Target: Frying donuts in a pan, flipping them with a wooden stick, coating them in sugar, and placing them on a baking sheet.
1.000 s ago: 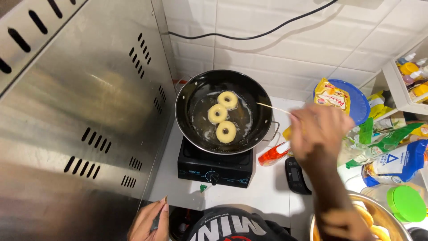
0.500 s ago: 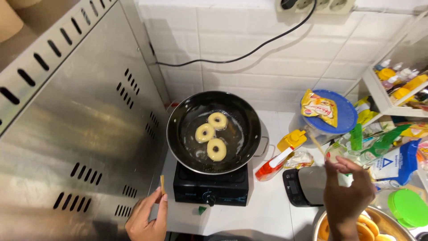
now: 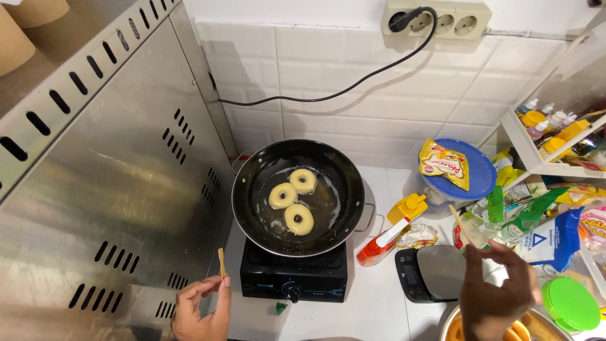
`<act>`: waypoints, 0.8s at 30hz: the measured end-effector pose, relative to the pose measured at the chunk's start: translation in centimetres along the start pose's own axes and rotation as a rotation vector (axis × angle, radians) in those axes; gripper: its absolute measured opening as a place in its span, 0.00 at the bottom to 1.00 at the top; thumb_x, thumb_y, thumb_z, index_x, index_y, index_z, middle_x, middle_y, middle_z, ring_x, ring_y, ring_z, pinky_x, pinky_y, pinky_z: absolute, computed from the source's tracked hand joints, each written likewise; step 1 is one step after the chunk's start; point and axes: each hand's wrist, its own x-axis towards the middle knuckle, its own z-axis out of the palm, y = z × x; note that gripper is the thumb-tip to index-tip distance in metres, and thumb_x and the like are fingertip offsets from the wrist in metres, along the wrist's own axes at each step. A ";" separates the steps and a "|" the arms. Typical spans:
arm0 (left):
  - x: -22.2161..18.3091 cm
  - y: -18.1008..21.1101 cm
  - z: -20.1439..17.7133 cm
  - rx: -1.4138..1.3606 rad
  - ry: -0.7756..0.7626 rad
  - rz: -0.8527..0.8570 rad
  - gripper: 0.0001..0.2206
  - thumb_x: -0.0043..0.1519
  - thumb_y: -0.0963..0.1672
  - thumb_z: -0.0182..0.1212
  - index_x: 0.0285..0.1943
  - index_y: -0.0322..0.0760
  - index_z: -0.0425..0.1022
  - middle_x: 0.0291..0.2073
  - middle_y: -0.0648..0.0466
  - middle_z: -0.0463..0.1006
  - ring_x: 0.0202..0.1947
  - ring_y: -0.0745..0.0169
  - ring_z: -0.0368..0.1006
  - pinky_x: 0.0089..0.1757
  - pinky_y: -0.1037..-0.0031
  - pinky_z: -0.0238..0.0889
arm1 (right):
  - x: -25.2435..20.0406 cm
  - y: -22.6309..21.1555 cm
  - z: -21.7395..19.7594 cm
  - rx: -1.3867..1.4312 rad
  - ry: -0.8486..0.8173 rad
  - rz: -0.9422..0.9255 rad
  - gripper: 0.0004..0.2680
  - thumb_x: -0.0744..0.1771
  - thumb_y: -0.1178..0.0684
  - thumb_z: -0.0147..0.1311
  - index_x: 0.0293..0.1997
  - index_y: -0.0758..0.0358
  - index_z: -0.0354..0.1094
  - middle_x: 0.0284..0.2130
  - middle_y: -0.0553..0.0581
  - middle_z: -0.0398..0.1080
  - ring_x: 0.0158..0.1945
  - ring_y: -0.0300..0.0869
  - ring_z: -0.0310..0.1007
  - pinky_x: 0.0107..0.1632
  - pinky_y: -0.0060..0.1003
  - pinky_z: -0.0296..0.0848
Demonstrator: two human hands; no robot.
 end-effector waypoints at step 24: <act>0.7 -2.4 -1.4 -0.101 -0.039 0.170 0.11 0.58 0.39 0.71 0.44 0.35 0.72 0.37 0.51 0.84 0.27 0.73 0.76 0.25 0.84 0.60 | 1.9 -2.4 -1.2 0.126 0.087 0.029 0.10 0.76 0.69 0.70 0.61 0.82 0.72 0.42 0.68 0.75 0.50 0.51 0.74 0.69 0.50 0.69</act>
